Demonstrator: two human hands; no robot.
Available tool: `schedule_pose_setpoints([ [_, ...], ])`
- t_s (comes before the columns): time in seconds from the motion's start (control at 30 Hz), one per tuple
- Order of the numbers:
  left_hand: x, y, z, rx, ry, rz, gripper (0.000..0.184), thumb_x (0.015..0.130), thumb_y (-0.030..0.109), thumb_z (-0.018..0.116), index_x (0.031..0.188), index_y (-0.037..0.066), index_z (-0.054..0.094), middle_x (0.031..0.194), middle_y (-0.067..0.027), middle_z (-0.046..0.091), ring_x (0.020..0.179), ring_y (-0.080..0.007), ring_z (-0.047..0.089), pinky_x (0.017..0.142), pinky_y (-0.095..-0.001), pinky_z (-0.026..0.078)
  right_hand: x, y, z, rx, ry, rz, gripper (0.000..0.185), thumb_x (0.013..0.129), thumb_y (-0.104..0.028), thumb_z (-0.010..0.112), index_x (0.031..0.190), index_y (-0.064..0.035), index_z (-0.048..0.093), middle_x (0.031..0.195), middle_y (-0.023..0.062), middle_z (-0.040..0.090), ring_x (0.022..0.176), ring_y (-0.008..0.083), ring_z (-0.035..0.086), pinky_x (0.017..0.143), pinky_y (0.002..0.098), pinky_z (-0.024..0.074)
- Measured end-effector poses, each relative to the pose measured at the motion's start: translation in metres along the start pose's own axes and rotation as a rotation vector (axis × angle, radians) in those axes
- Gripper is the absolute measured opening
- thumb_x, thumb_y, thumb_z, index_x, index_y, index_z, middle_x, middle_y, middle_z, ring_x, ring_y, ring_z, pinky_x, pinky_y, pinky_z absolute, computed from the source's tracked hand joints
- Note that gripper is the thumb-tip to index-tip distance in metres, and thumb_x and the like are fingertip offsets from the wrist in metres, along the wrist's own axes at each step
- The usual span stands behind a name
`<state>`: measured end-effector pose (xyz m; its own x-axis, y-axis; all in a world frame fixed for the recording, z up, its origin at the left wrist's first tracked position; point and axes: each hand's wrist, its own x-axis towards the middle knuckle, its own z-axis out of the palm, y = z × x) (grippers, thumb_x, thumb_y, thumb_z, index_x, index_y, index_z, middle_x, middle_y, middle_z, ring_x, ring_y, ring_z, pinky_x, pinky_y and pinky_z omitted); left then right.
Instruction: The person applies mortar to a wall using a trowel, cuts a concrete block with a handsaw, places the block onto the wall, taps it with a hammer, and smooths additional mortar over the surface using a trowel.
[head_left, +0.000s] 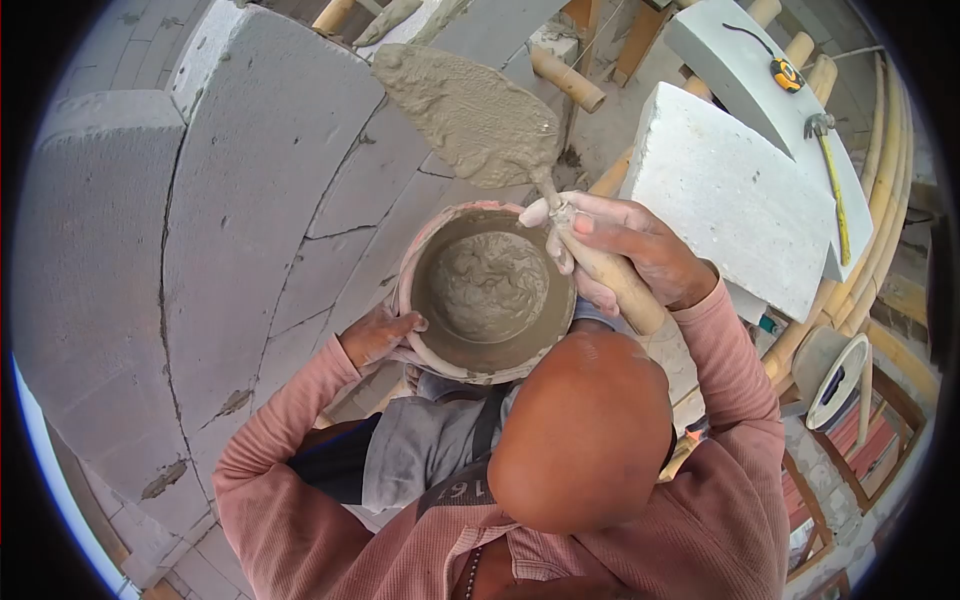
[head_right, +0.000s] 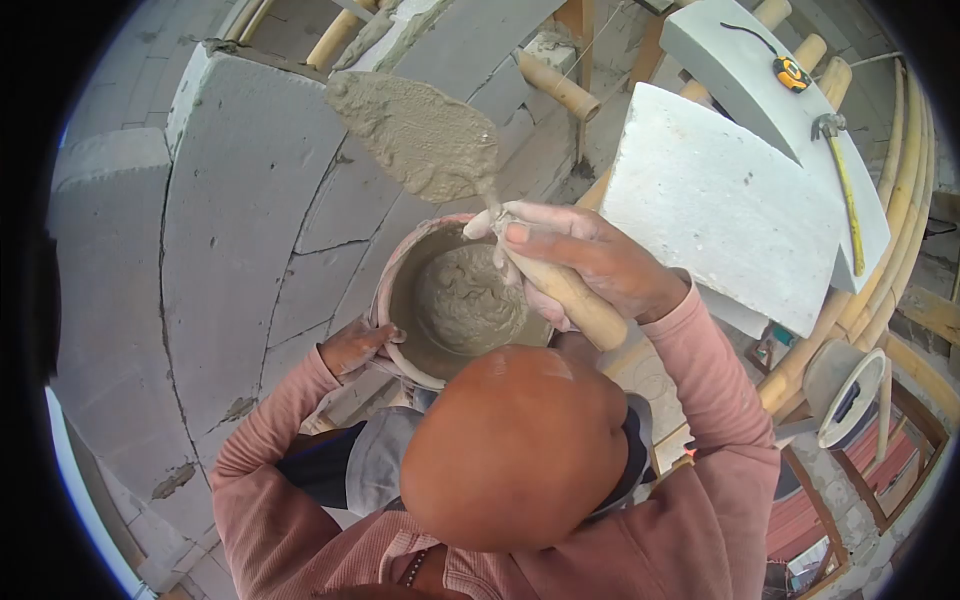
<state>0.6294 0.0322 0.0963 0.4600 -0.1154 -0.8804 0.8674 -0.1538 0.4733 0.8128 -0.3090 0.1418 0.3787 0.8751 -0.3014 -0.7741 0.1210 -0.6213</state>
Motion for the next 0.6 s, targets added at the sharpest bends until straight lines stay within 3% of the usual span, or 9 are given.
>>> schedule_pose_setpoints([
  [0.1, -0.001, -0.004, 0.000, -0.152, 0.004, -0.062, 0.032, 0.099, 0.025, 0.061, 0.110, -0.005, 0.060, 0.099, -0.0124, 0.068, 0.088, -0.0219, 0.070, 0.084, -0.0374, 0.059, 0.048, -0.012, 0.003, -0.274, 0.141, -0.157, 0.056, 0.099, -0.041, 0.059, 0.131, 0.0045, 0.053, 0.086, 0.0053, 0.058, 0.055, 0.0097, 0.058, 0.047, 0.0234, 0.0470],
  [0.2, 0.000, -0.011, -0.005, -0.128, 0.024, -0.084, 0.033, 0.099, 0.030, 0.063, 0.111, -0.002, 0.060, 0.100, -0.0112, 0.067, 0.089, -0.0234, 0.071, 0.084, -0.0395, 0.060, 0.090, -0.022, 0.006, -0.496, 0.176, -0.158, 0.053, 0.098, -0.037, 0.060, 0.127, 0.0067, 0.055, 0.087, 0.0097, 0.059, 0.053, 0.0132, 0.059, 0.049, 0.0287, 0.0500],
  [0.3, 0.002, -0.015, -0.006, -0.157, 0.032, -0.078, 0.036, 0.099, 0.033, 0.064, 0.110, -0.001, 0.061, 0.099, -0.0105, 0.067, 0.090, -0.0224, 0.070, 0.082, -0.0378, 0.060, 0.102, -0.037, 0.026, -0.703, 0.204, -0.089, 0.048, 0.094, -0.032, 0.065, 0.124, 0.0050, 0.059, 0.093, 0.0178, 0.062, 0.063, 0.0225, 0.066, 0.061, 0.0369, 0.0555],
  [0.37, -0.001, -0.015, -0.003, -0.153, 0.045, -0.083, 0.034, 0.099, 0.031, 0.064, 0.110, -0.002, 0.061, 0.098, -0.0097, 0.067, 0.089, -0.0217, 0.070, 0.081, -0.0371, 0.060, 0.101, -0.043, 0.034, -0.936, 0.132, -0.422, 0.043, 0.089, -0.025, 0.067, 0.122, 0.0012, 0.061, 0.097, 0.0244, 0.063, 0.077, 0.0295, 0.068, 0.072, 0.0421, 0.0550],
  [0.5, -0.004, -0.004, 0.004, -0.221, 0.068, -0.109, 0.028, 0.098, 0.024, 0.064, 0.109, -0.002, 0.061, 0.095, -0.0083, 0.066, 0.083, -0.0198, 0.069, 0.077, -0.0366, 0.061, 0.108, -0.057, 0.066, -1.022, 0.142, -0.746, 0.034, 0.096, -0.029, 0.060, 0.107, 0.0030, 0.061, 0.079, 0.0159, 0.061, 0.064, 0.0218, 0.063, 0.059, 0.0390, 0.0512],
  [0.6, 0.000, -0.008, 0.004, -0.227, 0.079, -0.077, 0.026, 0.098, 0.020, 0.063, 0.112, -0.001, 0.060, 0.094, -0.0079, 0.066, 0.080, -0.0190, 0.068, 0.076, -0.0370, 0.062, 0.119, -0.049, 0.081, -1.417, 0.220, -1.160, 0.027, 0.095, -0.023, 0.061, 0.103, 0.0024, 0.064, 0.088, 0.0187, 0.061, 0.074, 0.0244, 0.063, 0.057, 0.0388, 0.0515],
])
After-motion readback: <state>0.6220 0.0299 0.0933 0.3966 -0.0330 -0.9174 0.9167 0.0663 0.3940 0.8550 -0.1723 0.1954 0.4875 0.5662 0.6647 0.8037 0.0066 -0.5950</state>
